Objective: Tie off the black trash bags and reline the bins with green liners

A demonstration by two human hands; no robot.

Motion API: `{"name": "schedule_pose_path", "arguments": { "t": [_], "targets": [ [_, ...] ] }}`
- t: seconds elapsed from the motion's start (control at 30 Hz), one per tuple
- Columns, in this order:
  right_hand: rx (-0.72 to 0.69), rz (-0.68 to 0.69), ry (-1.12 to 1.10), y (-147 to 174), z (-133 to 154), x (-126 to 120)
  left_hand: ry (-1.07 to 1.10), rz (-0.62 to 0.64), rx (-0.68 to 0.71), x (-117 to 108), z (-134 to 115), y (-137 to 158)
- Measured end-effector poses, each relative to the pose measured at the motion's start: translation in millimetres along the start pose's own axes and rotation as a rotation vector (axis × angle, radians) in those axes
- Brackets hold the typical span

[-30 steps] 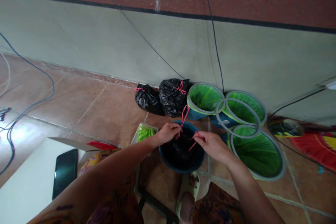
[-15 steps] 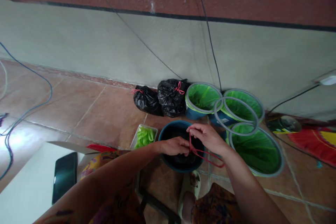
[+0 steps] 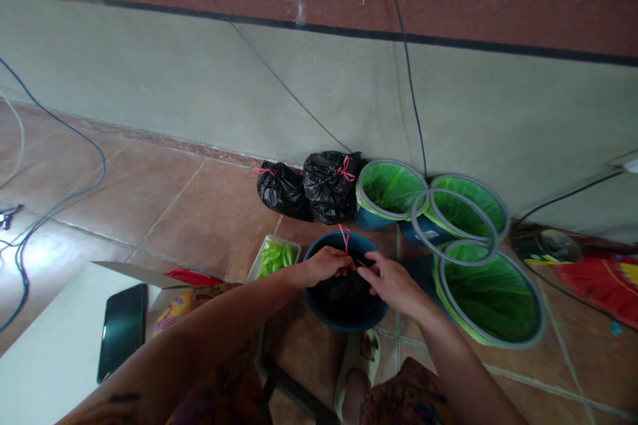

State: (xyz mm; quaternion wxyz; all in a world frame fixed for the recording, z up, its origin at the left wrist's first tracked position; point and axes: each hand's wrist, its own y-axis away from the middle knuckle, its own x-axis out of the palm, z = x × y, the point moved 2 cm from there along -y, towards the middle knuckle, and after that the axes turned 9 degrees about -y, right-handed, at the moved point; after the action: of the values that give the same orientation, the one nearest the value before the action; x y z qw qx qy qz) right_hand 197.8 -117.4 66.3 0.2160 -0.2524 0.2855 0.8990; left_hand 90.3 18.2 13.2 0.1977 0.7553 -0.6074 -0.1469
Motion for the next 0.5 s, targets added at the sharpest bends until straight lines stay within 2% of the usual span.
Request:
{"name": "schedule_pose_path", "arguments": {
  "t": [0.1,0.2,0.3,0.37,0.43,0.5],
  "targets": [
    [-0.015,0.204,0.075,8.7,13.1,8.5,0.052,-0.050,-0.014,-1.8,1.9,-0.8],
    [-0.050,0.337,0.001,14.5,20.4,13.0,0.051,-0.059,-0.046,-3.9,2.8,-1.3],
    [-0.066,0.440,0.016,15.0,15.3,14.3,-0.173,-0.052,0.018,-8.0,-2.6,-0.6],
    [-0.068,0.368,0.084,10.4,7.4,10.7,-0.462,-0.036,0.168,-9.7,-10.9,2.1],
    [-0.061,0.153,0.119,3.0,0.1,4.4,-0.736,-0.017,0.374,-8.4,-20.7,7.3],
    [-0.075,-0.033,0.056,-4.2,-4.0,1.6,-0.917,-0.024,0.562,-5.7,-28.9,13.6]
  ]
}}
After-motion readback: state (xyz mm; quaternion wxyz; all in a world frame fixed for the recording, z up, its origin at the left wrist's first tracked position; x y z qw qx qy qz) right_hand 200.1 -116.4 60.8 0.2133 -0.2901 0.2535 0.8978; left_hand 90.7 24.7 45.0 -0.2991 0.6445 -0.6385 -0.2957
